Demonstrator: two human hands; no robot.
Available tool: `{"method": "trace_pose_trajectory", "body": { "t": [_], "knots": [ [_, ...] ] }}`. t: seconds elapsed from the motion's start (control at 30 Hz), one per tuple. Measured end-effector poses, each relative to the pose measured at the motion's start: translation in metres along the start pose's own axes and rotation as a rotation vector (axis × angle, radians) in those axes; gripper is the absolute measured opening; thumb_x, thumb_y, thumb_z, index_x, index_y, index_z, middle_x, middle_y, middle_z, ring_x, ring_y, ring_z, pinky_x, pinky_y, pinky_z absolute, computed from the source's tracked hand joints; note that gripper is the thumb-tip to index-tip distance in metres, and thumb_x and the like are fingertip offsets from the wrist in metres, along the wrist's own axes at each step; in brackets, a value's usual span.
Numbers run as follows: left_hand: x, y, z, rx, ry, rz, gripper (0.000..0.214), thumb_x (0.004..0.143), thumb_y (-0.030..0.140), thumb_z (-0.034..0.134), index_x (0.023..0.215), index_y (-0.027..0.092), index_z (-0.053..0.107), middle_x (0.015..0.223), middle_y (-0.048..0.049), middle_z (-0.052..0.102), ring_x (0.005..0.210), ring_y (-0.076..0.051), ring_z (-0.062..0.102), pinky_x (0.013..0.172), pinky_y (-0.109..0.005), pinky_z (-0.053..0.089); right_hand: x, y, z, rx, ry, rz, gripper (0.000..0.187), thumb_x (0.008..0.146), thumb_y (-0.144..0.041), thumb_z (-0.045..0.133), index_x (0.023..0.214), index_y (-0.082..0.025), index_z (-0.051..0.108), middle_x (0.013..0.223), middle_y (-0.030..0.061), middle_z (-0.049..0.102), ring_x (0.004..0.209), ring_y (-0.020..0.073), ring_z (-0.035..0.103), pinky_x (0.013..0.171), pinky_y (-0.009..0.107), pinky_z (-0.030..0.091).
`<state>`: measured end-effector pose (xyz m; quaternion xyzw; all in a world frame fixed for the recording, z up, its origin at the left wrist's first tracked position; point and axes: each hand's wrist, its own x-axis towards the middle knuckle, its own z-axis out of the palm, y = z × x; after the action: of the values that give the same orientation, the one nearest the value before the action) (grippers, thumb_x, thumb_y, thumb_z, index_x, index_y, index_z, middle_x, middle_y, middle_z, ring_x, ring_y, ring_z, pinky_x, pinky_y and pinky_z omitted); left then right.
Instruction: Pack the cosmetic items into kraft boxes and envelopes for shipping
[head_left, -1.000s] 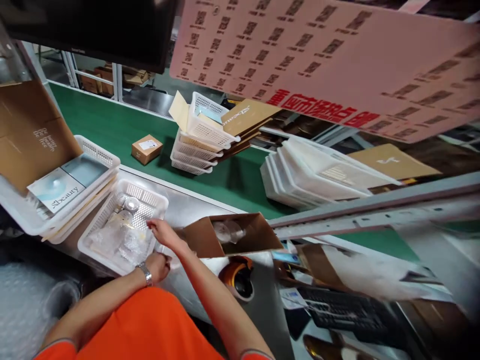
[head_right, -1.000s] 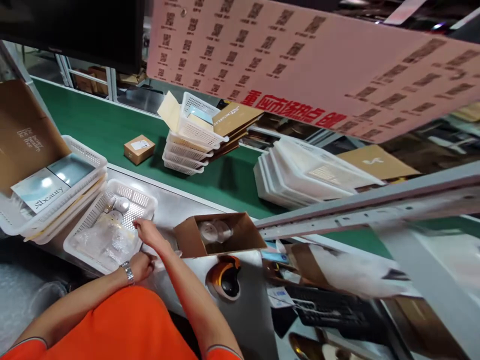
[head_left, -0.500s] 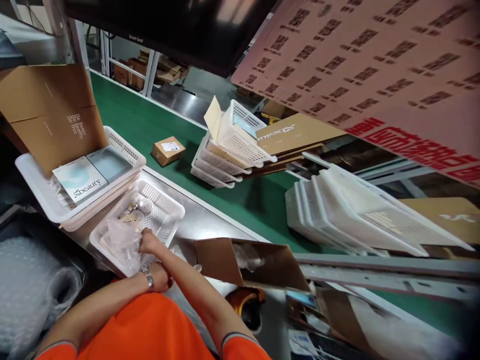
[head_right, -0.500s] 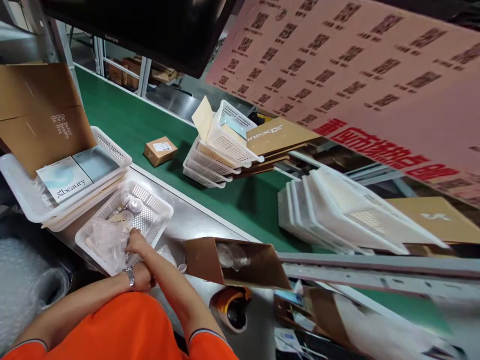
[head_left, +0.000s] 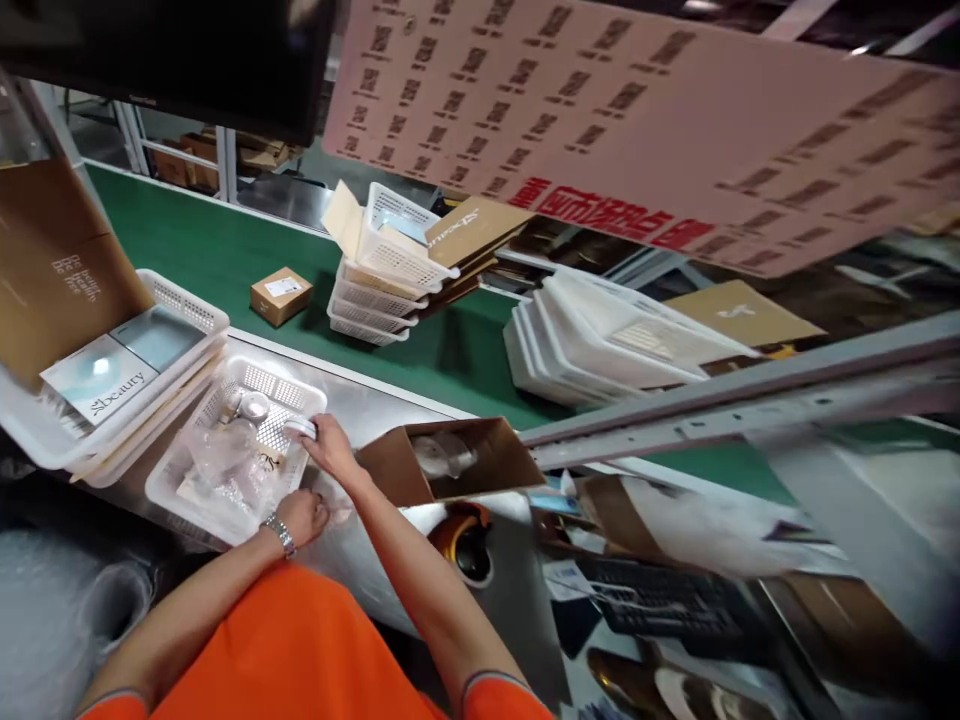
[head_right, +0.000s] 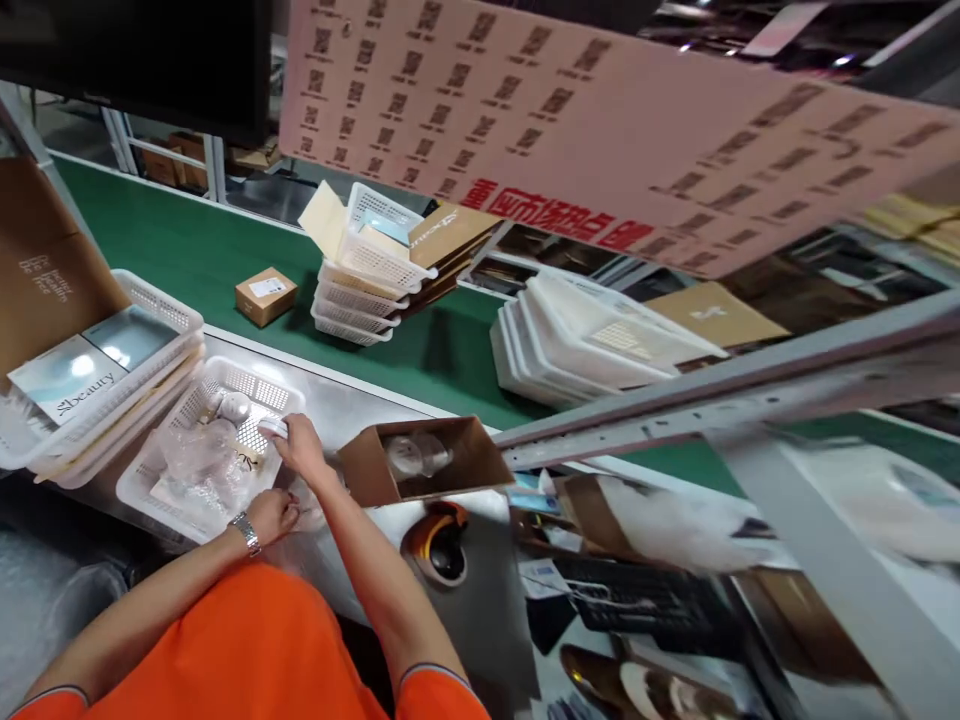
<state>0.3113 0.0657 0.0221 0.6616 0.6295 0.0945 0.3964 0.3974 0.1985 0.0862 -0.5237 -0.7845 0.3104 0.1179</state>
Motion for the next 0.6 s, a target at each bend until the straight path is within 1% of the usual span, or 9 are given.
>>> {"method": "trace_pose_trajectory", "body": {
  "t": [0.07, 0.13, 0.2, 0.27, 0.3, 0.37, 0.47, 0.53, 0.6],
  "knots": [
    [0.004, 0.005, -0.003, 0.018, 0.031, 0.007, 0.041, 0.102, 0.037, 0.055, 0.126, 0.015, 0.080, 0.122, -0.0173, 0.078, 0.112, -0.029, 0.073, 0.096, -0.035, 0.053, -0.030, 0.019, -0.017, 0.259, 0.153, 0.005, 0.029, 0.092, -0.043, 0.068, 0.109, -0.019, 0.069, 0.107, 0.0072, 0.072, 0.097, 0.0237, 0.064, 0.089, 0.034, 0.051],
    [0.010, 0.010, -0.005, -0.004, 0.061, 0.004, 0.040, 0.102, 0.040, 0.056, 0.120, 0.017, 0.083, 0.115, -0.0157, 0.080, 0.107, -0.027, 0.074, 0.091, -0.034, 0.052, -0.068, 0.042, -0.021, 0.512, 0.278, 0.020, 0.034, 0.091, -0.048, 0.069, 0.110, -0.020, 0.068, 0.102, 0.0050, 0.073, 0.093, 0.0230, 0.066, 0.086, 0.034, 0.053],
    [0.018, 0.013, -0.008, -0.076, 0.092, -0.014, 0.037, 0.102, 0.038, 0.054, 0.105, 0.017, 0.086, 0.103, -0.0140, 0.082, 0.096, -0.025, 0.075, 0.085, -0.032, 0.050, -0.106, 0.064, -0.014, 0.658, 0.366, 0.048, 0.036, 0.091, -0.050, 0.070, 0.112, -0.020, 0.067, 0.101, 0.0053, 0.075, 0.094, 0.0235, 0.069, 0.086, 0.034, 0.056],
    [0.026, 0.015, -0.009, -0.139, 0.121, -0.032, 0.039, 0.102, 0.032, 0.051, 0.092, 0.016, 0.085, 0.092, -0.0123, 0.082, 0.088, -0.023, 0.074, 0.080, -0.030, 0.048, -0.137, 0.083, -0.001, 0.680, 0.384, 0.058, 0.034, 0.091, -0.047, 0.068, 0.113, -0.021, 0.066, 0.103, 0.0067, 0.076, 0.095, 0.0243, 0.071, 0.086, 0.036, 0.058],
    [0.029, 0.015, -0.009, -0.155, 0.138, -0.038, 0.040, 0.102, 0.030, 0.050, 0.088, 0.016, 0.084, 0.090, -0.0114, 0.082, 0.087, -0.023, 0.074, 0.079, -0.029, 0.047, -0.149, 0.091, 0.006, 0.646, 0.368, 0.048, 0.033, 0.092, -0.044, 0.067, 0.115, -0.021, 0.067, 0.105, 0.0074, 0.077, 0.096, 0.0247, 0.072, 0.086, 0.036, 0.058],
    [0.034, 0.014, -0.010, -0.161, 0.172, -0.039, 0.041, 0.103, 0.029, 0.047, 0.089, 0.016, 0.083, 0.089, -0.0100, 0.082, 0.088, -0.022, 0.073, 0.078, -0.028, 0.046, -0.164, 0.102, 0.016, 0.501, 0.285, -0.003, 0.029, 0.094, -0.037, 0.062, 0.117, -0.022, 0.069, 0.110, 0.0089, 0.078, 0.099, 0.0258, 0.072, 0.088, 0.038, 0.059],
    [0.036, 0.015, -0.008, -0.167, 0.216, -0.027, 0.043, 0.104, 0.033, 0.046, 0.091, 0.016, 0.082, 0.087, -0.0092, 0.082, 0.087, -0.022, 0.073, 0.076, -0.027, 0.046, -0.169, 0.106, 0.020, 0.217, 0.103, -0.058, 0.032, 0.093, -0.023, 0.057, 0.121, -0.022, 0.072, 0.117, 0.0110, 0.079, 0.106, 0.0272, 0.073, 0.095, 0.039, 0.056],
    [0.033, 0.016, -0.005, -0.165, 0.222, -0.003, 0.044, 0.104, 0.036, 0.046, 0.089, 0.016, 0.082, 0.086, -0.0093, 0.082, 0.084, -0.022, 0.073, 0.076, -0.028, 0.046, -0.164, 0.101, 0.018, 0.049, -0.019, -0.014, 0.037, 0.093, -0.016, 0.055, 0.125, -0.021, 0.072, 0.122, 0.0132, 0.078, 0.109, 0.0276, 0.074, 0.097, 0.036, 0.054],
    [0.028, 0.018, -0.001, -0.169, 0.220, 0.032, 0.043, 0.104, 0.036, 0.047, 0.089, 0.016, 0.082, 0.089, -0.0098, 0.082, 0.085, -0.022, 0.073, 0.078, -0.028, 0.047, -0.154, 0.093, 0.016, -0.081, -0.113, 0.094, 0.037, 0.097, -0.014, 0.052, 0.129, -0.019, 0.071, 0.127, 0.0161, 0.078, 0.112, 0.0275, 0.075, 0.095, 0.033, 0.052]
  ]
}}
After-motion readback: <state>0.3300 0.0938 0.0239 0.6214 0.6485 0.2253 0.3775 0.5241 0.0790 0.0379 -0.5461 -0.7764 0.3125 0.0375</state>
